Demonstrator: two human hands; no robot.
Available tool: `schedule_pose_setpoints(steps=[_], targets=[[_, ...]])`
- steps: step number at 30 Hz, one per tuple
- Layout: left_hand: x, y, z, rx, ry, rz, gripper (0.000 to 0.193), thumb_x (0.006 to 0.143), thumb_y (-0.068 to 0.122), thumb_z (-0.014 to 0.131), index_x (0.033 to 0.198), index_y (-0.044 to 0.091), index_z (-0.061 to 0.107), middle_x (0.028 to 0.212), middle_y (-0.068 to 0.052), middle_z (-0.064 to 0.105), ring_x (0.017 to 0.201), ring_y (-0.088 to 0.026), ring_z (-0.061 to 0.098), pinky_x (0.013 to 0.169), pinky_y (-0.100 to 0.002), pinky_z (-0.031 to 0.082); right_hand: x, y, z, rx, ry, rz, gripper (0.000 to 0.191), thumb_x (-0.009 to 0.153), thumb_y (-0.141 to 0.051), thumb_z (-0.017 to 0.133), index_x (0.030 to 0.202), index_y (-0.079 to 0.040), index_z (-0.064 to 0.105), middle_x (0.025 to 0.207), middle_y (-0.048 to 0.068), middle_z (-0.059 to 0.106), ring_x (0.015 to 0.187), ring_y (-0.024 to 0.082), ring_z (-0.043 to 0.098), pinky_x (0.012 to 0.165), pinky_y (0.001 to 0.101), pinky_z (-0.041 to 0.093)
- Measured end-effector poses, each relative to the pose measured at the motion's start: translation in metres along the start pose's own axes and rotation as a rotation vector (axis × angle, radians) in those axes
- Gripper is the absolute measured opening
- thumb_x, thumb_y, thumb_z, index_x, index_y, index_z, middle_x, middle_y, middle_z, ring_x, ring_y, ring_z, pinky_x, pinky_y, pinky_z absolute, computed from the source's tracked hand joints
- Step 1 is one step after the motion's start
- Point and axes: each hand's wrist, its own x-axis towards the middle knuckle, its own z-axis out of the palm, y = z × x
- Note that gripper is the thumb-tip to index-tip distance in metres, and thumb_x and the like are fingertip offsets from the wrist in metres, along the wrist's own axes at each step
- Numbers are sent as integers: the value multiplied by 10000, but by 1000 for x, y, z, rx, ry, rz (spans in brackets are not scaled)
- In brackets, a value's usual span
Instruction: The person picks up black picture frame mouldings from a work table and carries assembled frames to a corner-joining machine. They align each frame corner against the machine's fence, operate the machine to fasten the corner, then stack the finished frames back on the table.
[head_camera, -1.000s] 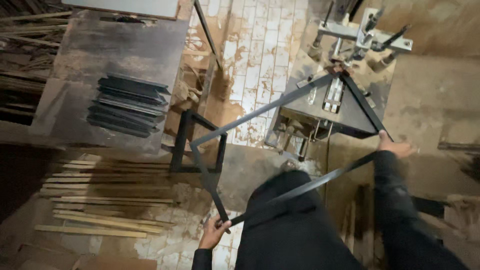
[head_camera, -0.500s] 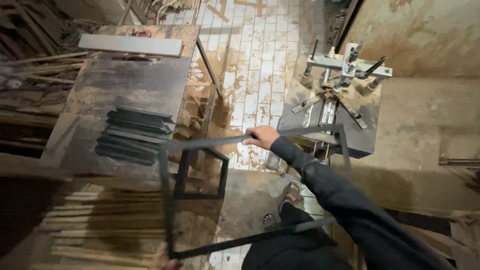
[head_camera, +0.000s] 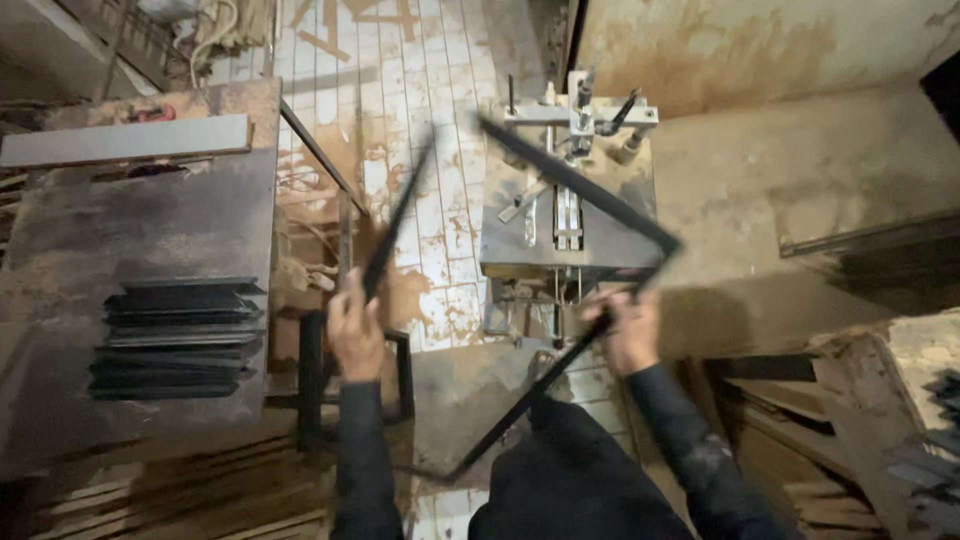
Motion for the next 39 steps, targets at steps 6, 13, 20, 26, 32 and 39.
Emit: schedule_pose_setpoints(steps=[6, 13, 20, 26, 32, 39], targets=[[22, 1, 80, -2, -438, 129, 458, 970, 242, 693, 1418, 190, 617, 986, -130, 614, 885, -364, 633, 737, -496, 503, -20, 11, -79, -153, 196, -122, 377, 995, -24, 653, 1350, -45, 526, 906, 99, 635, 633, 164, 596, 603, 373, 592], [2, 16, 151, -13, -654, -54, 470, 991, 296, 625, 1454, 242, 571, 1082, -173, 630, 957, -426, 634, 752, -548, 504, 13, 16, -98, -135, 430, -19, 265, 961, -52, 748, 1213, -1, 682, 874, 61, 669, 600, 133, 564, 527, 303, 499], [14, 37, 183, 2, -651, -143, 461, 1001, 328, 627, 1449, 240, 570, 1018, -180, 639, 907, -420, 659, 750, -546, 519, 81, -13, -97, -184, 450, -8, 244, 918, -46, 799, 1142, -7, 713, 852, 75, 709, 597, 125, 588, 523, 273, 478], [22, 36, 201, 22, -645, -138, 463, 987, 342, 628, 1440, 259, 581, 979, -157, 647, 886, -401, 673, 727, -545, 517, 109, -12, -106, -241, 471, 5, 151, 905, -27, 805, 1042, -7, 745, 792, 60, 691, 565, 121, 567, 508, 275, 467], [17, 26, 213, -10, -619, -111, 487, 962, 302, 655, 1442, 267, 581, 1010, -154, 658, 873, -410, 671, 726, -543, 517, 121, -7, -125, -291, 443, 158, 153, 902, -55, 818, 1029, -20, 742, 772, 39, 666, 561, 99, 552, 509, 272, 470], [14, 24, 219, -66, -603, -129, 495, 954, 282, 666, 1442, 280, 587, 1010, -121, 670, 888, -386, 674, 741, -526, 522, 128, -2, -133, -371, 460, 143, 184, 866, -55, 844, 1002, -10, 728, 770, 42, 684, 555, 113, 578, 511, 294, 508]])
